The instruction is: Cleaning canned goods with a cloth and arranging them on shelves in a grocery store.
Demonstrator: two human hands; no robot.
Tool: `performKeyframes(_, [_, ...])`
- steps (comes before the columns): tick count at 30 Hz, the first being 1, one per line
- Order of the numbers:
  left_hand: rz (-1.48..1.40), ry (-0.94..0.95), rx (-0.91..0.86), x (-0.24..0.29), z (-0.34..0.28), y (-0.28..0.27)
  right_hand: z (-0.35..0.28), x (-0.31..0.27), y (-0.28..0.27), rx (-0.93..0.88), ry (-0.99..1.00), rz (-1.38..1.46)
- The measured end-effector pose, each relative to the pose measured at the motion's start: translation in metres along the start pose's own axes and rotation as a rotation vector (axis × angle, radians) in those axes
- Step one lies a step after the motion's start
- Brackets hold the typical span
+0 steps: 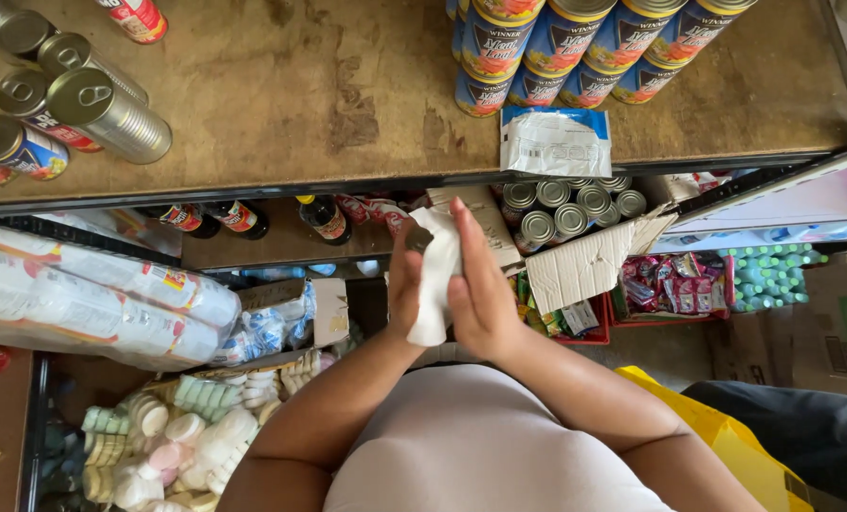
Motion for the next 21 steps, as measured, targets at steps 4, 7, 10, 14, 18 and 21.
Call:
performKeyframes(4, [0.093,0.205,0.088,0.05,0.011,0.013,-0.016,-0.004,0.008,0.043,-0.082,-0.22])
performKeyframes(7, [0.11,0.224,0.025,0.046,0.009,0.016,0.002,-0.007,0.003,-0.005,-0.011,-0.12])
performKeyframes(10, [0.155,0.124,-0.06,0.013,-0.009,0.014,0.015,-0.005,-0.004,-0.011,0.078,-0.017])
performKeyframes(14, [0.01,0.049,-0.037,-0.006,-0.004,0.001,0.019,-0.013,0.0,-0.043,0.023,-0.142])
performKeyframes(18, [-0.068,0.063,-0.009,0.024,0.014,-0.005,-0.002,-0.016,0.017,-0.053,-0.179,-0.394])
performKeyframes(21, [0.003,0.166,-0.039,0.05,0.018,0.005,0.001,-0.016,0.019,-0.051,-0.159,-0.303])
Point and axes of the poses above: each hand's wrist, its own z-axis towards the middle knuckle, its own y-axis out of the palm, x = y × z, the point moved 9 cm from there along z, towards the middle knuckle, and after that the axes turned 10 degrees about x, right-handed, at the moved point
